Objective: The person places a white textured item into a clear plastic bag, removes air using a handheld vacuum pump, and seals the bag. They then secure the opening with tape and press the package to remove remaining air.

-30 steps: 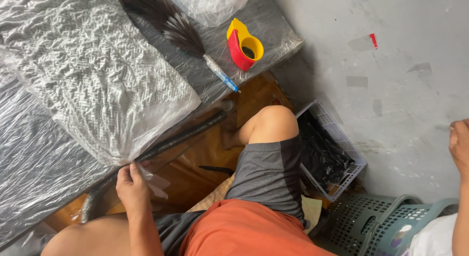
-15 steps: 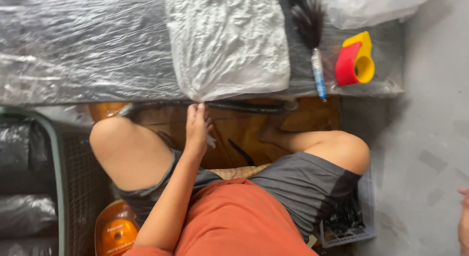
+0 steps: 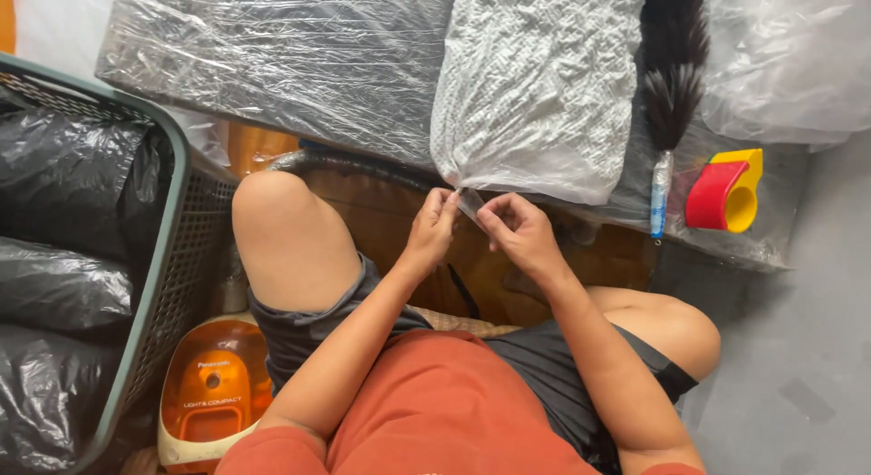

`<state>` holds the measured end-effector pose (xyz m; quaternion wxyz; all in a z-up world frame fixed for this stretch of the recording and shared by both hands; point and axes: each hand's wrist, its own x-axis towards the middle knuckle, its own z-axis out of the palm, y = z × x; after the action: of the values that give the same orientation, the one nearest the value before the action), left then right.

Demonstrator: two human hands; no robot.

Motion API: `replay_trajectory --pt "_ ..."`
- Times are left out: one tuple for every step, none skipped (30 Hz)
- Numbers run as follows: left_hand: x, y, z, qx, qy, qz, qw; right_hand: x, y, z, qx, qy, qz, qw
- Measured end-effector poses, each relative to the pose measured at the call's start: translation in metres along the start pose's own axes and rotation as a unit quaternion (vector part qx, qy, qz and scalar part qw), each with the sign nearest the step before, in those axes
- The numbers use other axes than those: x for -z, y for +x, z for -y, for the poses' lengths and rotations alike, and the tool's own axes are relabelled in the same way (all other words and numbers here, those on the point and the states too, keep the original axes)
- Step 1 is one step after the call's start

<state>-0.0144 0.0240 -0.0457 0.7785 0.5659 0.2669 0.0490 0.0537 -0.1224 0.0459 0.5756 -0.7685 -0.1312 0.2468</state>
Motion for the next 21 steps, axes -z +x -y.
replay_trajectory --pt "0.000 0.002 0.004 0.019 0.000 -0.003 1.000 -0.007 0.006 0.000 -0.012 -0.032 0.001 0.999" --pt "0.001 0.004 0.008 0.037 0.000 -0.006 0.999 -0.013 0.013 -0.001 -0.024 -0.065 0.002 0.998" --pt "0.003 0.003 0.005 0.038 -0.001 -0.008 0.999 -0.015 0.016 0.001 -0.025 -0.066 0.004 0.998" --pt "0.005 0.002 0.001 0.045 -0.041 0.002 0.998 -0.017 0.019 0.002 -0.027 -0.096 0.004 0.995" --pt "0.006 0.002 -0.002 0.052 -0.080 0.014 0.995 -0.017 0.021 0.003 -0.030 -0.127 0.000 0.992" --pt "0.007 0.002 -0.005 0.053 -0.081 0.015 0.995 -0.017 0.023 0.004 -0.031 -0.127 0.000 0.991" --pt "0.008 0.003 -0.009 0.056 -0.096 0.028 0.993 -0.018 0.024 0.006 -0.031 -0.135 -0.005 0.990" --pt "0.008 0.003 -0.013 0.060 -0.111 0.041 0.991 -0.018 0.024 0.007 -0.031 -0.143 -0.010 0.989" --pt "0.007 0.001 -0.021 0.060 -0.112 0.043 0.991 -0.017 0.026 0.007 -0.032 -0.145 -0.012 0.989" --pt "0.006 -0.001 -0.030 0.047 -0.069 0.032 0.996 -0.016 0.028 0.007 -0.035 -0.160 -0.010 0.986" --pt "0.006 -0.004 -0.038 0.034 -0.025 0.019 0.999 -0.017 0.029 0.006 -0.039 -0.175 -0.007 0.984" --pt "0.008 0.002 -0.025 0.035 -0.027 0.019 0.999 -0.017 0.028 0.007 -0.039 -0.177 -0.006 0.983" --pt "0.010 0.008 -0.012 0.024 0.039 0.011 0.999 -0.017 0.029 0.007 -0.040 -0.184 -0.007 0.982" --pt "0.012 0.014 0.001 0.013 0.105 0.003 0.994 -0.018 0.029 0.008 -0.040 -0.192 -0.007 0.981" --pt "0.011 0.015 0.001 0.014 0.104 0.002 0.995 -0.018 0.029 0.008 -0.040 -0.193 -0.006 0.980" --pt "0.010 0.015 0.002 0.006 0.105 -0.011 0.994 -0.018 0.029 0.009 -0.036 -0.203 -0.005 0.979" --pt "0.009 0.016 0.002 -0.002 0.108 -0.023 0.994 -0.018 0.029 0.010 -0.031 -0.213 -0.005 0.977" --pt "0.010 0.017 0.003 -0.001 0.107 -0.024 0.994 -0.018 0.030 0.009 -0.031 -0.213 -0.005 0.976" --pt "0.009 0.018 0.004 -0.007 0.110 -0.029 0.993 -0.017 0.030 0.008 -0.028 -0.218 -0.004 0.975" --pt "0.009 0.019 0.004 -0.012 0.113 -0.035 0.993 -0.016 0.030 0.008 -0.024 -0.223 -0.003 0.974" --pt "0.009 0.020 0.006 -0.013 0.113 -0.035 0.993 -0.015 0.029 0.010 -0.024 -0.223 -0.003 0.975"
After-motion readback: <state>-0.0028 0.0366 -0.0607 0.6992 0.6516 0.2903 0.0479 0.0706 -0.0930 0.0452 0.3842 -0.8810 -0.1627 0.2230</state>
